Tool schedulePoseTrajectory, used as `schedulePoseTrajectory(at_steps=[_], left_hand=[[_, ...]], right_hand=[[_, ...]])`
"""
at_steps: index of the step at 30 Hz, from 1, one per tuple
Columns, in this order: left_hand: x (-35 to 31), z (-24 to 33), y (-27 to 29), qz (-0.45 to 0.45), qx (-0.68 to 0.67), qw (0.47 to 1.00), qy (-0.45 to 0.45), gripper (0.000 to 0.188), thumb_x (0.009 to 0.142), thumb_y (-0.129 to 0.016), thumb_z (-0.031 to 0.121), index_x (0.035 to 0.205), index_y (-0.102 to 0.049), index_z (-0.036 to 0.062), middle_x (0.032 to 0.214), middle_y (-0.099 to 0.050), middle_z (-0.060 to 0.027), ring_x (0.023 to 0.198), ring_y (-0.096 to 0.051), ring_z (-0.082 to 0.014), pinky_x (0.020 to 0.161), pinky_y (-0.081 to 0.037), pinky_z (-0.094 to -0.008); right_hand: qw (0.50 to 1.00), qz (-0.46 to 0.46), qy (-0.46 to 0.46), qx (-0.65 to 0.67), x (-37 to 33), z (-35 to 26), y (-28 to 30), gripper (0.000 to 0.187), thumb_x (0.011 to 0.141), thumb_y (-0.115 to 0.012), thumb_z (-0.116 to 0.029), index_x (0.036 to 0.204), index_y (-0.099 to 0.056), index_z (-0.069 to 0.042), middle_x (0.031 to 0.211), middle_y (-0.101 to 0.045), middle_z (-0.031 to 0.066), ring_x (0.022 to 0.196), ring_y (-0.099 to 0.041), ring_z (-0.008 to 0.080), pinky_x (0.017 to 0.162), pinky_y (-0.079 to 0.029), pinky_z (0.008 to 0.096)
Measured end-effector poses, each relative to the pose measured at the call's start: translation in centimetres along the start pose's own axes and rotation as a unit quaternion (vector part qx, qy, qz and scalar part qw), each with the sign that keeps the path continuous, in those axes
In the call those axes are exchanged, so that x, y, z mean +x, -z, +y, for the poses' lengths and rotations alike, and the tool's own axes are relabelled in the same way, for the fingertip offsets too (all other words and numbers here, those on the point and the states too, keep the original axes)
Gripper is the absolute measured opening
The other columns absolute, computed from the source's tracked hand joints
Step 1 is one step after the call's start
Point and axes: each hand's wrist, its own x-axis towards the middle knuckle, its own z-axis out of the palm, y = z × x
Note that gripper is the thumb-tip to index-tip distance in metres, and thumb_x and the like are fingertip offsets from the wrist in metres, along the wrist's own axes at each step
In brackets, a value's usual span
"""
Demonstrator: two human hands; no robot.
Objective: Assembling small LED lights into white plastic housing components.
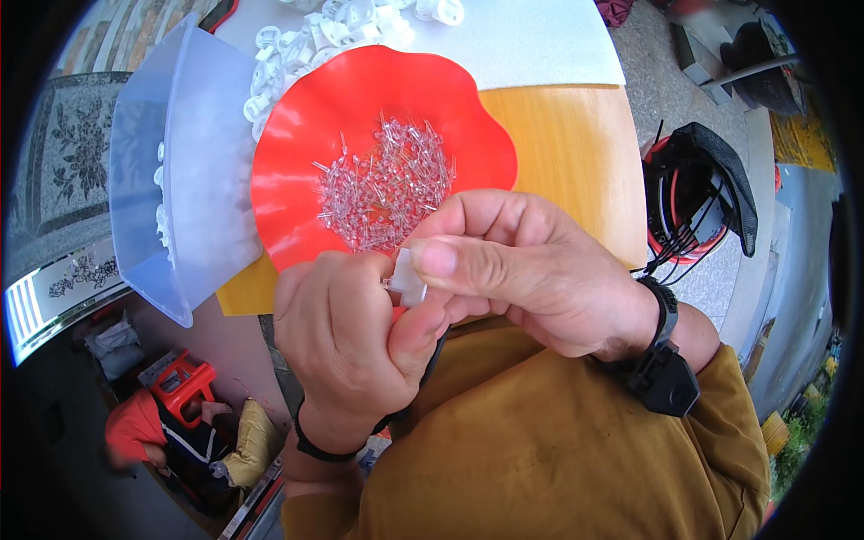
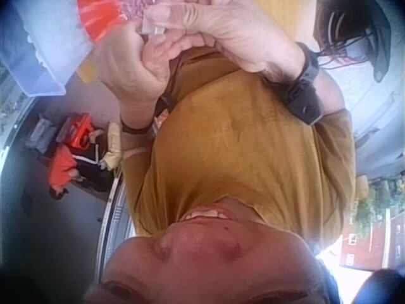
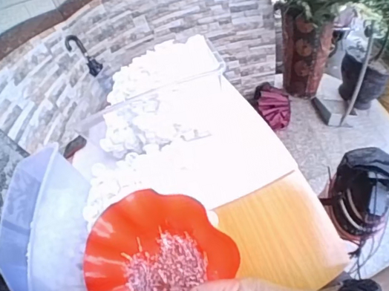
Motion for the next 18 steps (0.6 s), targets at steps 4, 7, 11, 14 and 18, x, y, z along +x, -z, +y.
schedulePoseTrajectory(at_steps=[4,7,11,14,18], left_hand=[[0.17,0.06,0.08,0.015,0.009,1.0,0.01,0.046,0.092,-0.044,0.047,0.084,-0.054,0.0029,0.066,-0.049,-0.0074,0.054,-0.048,-0.0252,0.053,-0.035,-0.036],[0.08,-0.27,0.05,0.013,-0.002,1.0,0.009,0.047,0.091,-0.046,0.047,0.085,-0.054,0.0017,0.066,-0.05,-0.008,0.054,-0.049,-0.0251,0.053,-0.036,-0.036],[-0.29,-0.36,-0.03,0.018,0.004,1.0,0.005,0.048,0.09,-0.048,0.048,0.085,-0.055,0.0009,0.066,-0.051,-0.0084,0.055,-0.05,-0.0251,0.053,-0.036,-0.0361],[-0.18,-0.23,0.23,0.019,0.005,1.0,0.012,0.048,0.089,-0.05,0.049,0.084,-0.055,0.0008,0.065,-0.05,-0.0082,0.054,-0.049,-0.0253,0.053,-0.035,-0.0359],[-0.06,-0.5,0.49,-0.006,0.009,1.0,0.001,0.048,0.088,-0.05,0.049,0.08,-0.053,0.0019,0.061,-0.045,-0.0078,0.051,-0.045,-0.0256,0.05,-0.032,-0.0363]], right_hand=[[1.0,0.007,-0.005,-0.001,0.06,-0.21,-0.14,0.024,0.09,-0.06,-0.022,0.102,-0.057,-0.002,0.093,-0.063,0.0064,0.083,-0.063,0.0119,0.075,-0.053,0.0263],[0.999,0.013,-0.016,-0.029,0.1,-0.16,-0.1,0.025,0.09,-0.06,-0.021,0.105,-0.056,-0.002,0.093,-0.063,0.0061,0.082,-0.063,0.0126,0.075,-0.053,0.0266],[1.0,0.012,0.0,0.014,0.25,0.16,-0.15,0.028,0.085,-0.066,-0.024,0.096,-0.057,-0.001,0.085,-0.065,0.0047,0.071,-0.059,0.0077,0.066,-0.05,0.0205],[0.999,0.016,-0.003,0.029,0.19,0.19,-0.22,0.027,0.085,-0.067,-0.023,0.097,-0.057,-0.001,0.086,-0.065,0.0053,0.072,-0.06,0.0083,0.067,-0.05,0.0205],[0.999,0.023,-0.001,0.033,0.18,0.25,-0.23,0.027,0.085,-0.067,-0.022,0.098,-0.058,0.0,0.086,-0.065,0.0056,0.072,-0.06,0.0087,0.067,-0.05,0.0205]])
